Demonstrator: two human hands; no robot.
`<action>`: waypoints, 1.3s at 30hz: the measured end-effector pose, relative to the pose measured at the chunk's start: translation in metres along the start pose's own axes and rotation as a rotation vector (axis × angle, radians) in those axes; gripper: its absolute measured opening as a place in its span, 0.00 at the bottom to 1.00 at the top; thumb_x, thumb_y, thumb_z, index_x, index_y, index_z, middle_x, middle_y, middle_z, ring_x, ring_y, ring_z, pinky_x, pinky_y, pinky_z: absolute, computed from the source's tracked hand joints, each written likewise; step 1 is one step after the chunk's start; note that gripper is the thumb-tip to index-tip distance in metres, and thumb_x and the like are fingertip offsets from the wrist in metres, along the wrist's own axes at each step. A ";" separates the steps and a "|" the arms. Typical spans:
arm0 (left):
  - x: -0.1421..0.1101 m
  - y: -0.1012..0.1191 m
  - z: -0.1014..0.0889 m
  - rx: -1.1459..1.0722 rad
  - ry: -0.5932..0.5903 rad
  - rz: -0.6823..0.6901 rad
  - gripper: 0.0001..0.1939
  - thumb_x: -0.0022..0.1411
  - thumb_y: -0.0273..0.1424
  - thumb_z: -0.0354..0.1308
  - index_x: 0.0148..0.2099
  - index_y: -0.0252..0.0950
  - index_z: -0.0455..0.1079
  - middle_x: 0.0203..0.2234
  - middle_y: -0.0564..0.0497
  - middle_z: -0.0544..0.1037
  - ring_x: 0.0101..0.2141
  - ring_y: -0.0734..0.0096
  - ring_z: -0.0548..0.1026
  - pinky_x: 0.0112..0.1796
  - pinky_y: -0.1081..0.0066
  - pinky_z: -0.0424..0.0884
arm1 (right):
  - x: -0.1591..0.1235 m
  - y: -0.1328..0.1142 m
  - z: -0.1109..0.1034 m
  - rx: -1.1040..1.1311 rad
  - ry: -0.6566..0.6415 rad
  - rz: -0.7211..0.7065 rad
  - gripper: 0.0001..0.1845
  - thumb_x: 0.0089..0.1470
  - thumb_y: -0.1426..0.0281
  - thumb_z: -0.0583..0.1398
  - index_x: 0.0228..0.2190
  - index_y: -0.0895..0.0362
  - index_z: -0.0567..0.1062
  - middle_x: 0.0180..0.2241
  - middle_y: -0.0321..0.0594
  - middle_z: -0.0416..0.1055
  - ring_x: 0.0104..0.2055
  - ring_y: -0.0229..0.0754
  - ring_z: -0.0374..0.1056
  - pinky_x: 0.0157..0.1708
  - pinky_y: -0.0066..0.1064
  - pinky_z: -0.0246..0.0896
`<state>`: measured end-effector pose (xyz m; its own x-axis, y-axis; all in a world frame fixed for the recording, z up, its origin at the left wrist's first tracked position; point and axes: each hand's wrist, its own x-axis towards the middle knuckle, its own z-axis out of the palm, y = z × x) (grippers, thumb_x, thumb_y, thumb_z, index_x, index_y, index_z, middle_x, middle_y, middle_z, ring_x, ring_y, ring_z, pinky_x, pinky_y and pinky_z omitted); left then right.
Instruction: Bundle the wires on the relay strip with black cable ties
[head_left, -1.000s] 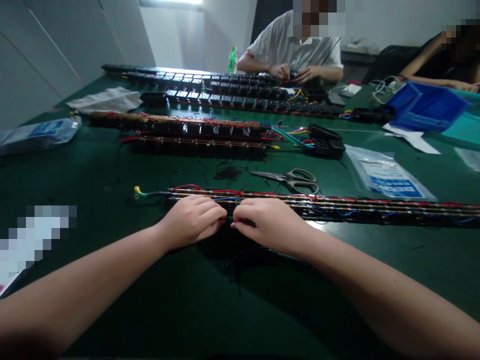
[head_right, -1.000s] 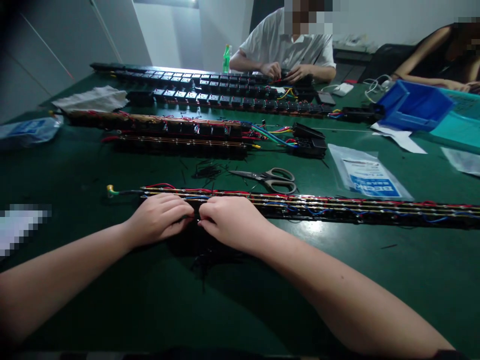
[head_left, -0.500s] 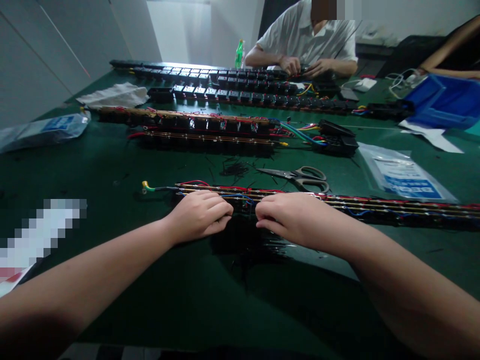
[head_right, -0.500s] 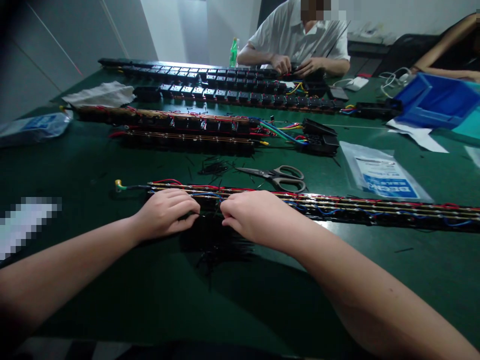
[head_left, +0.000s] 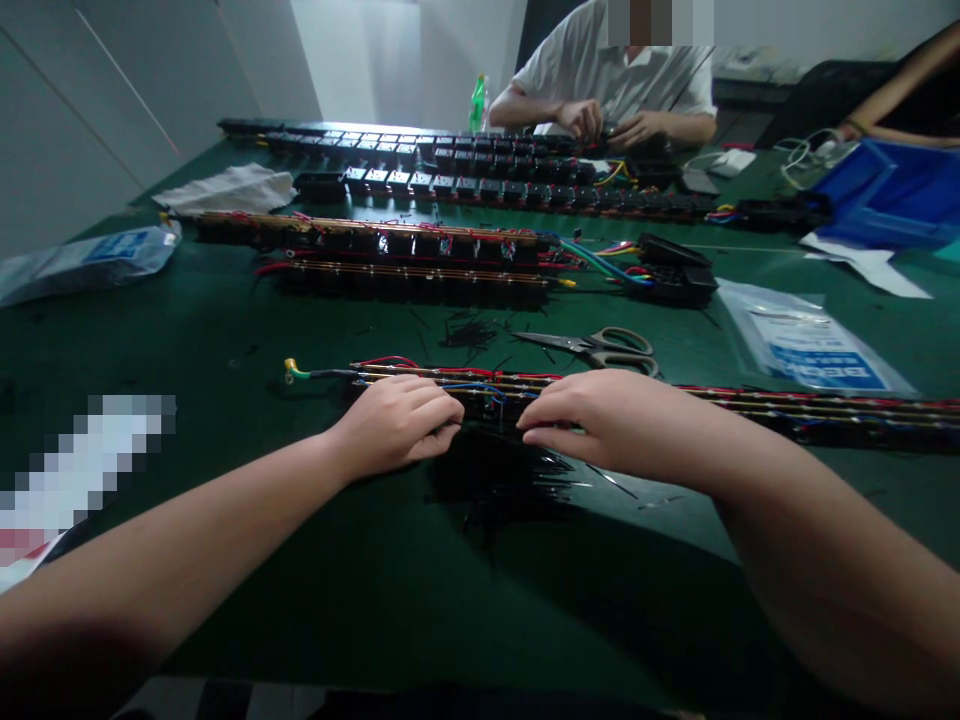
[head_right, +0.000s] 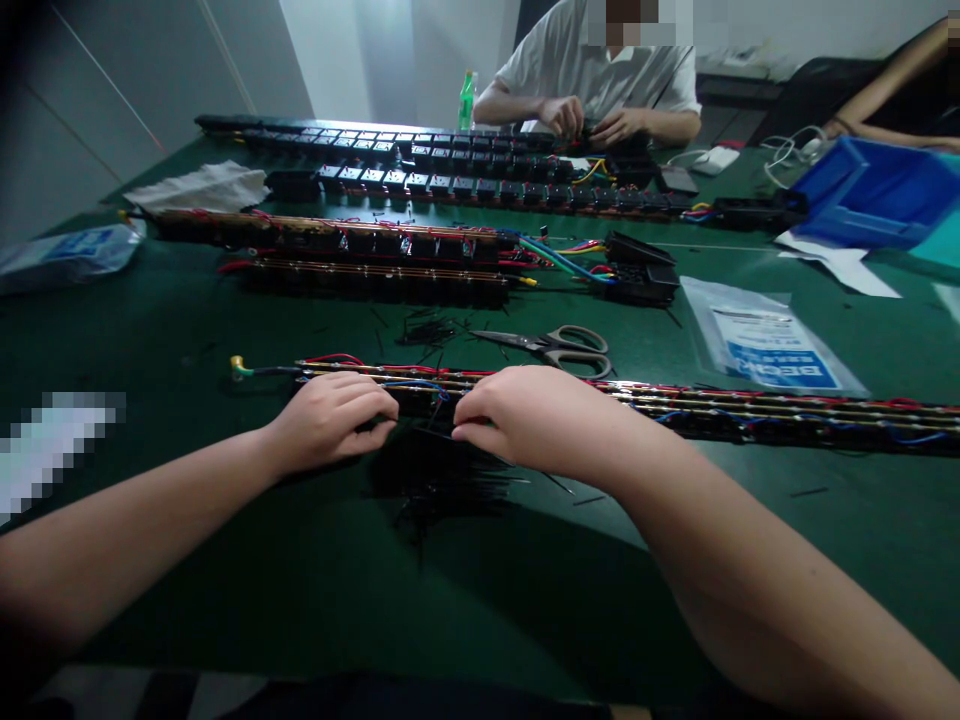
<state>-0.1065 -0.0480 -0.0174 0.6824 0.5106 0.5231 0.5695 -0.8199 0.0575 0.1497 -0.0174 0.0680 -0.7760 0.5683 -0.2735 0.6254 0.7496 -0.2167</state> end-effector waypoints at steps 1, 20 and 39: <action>0.000 0.000 0.000 0.002 0.001 0.000 0.02 0.66 0.29 0.54 0.39 0.36 0.67 0.31 0.55 0.78 0.32 0.71 0.76 0.38 0.69 0.71 | 0.002 -0.001 0.004 0.021 0.031 -0.023 0.12 0.61 0.63 0.58 0.40 0.50 0.81 0.37 0.37 0.80 0.38 0.42 0.74 0.35 0.31 0.60; 0.000 -0.001 -0.004 -0.089 0.039 -0.102 0.05 0.67 0.32 0.55 0.40 0.36 0.69 0.31 0.53 0.79 0.33 0.71 0.78 0.36 0.70 0.70 | 0.021 -0.003 0.027 0.341 0.254 -0.013 0.06 0.56 0.69 0.63 0.31 0.56 0.81 0.32 0.38 0.79 0.33 0.39 0.72 0.34 0.28 0.59; 0.002 0.000 -0.006 -0.297 0.096 -0.225 0.05 0.67 0.26 0.55 0.42 0.35 0.72 0.35 0.51 0.81 0.37 0.74 0.78 0.41 0.74 0.73 | 0.021 -0.007 0.027 0.224 0.234 0.017 0.11 0.57 0.62 0.62 0.28 0.55 0.80 0.29 0.37 0.77 0.32 0.39 0.70 0.31 0.28 0.55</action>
<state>-0.1078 -0.0491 -0.0113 0.5016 0.6711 0.5460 0.5328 -0.7368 0.4161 0.1315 -0.0201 0.0381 -0.7470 0.6619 -0.0618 0.6205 0.6609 -0.4221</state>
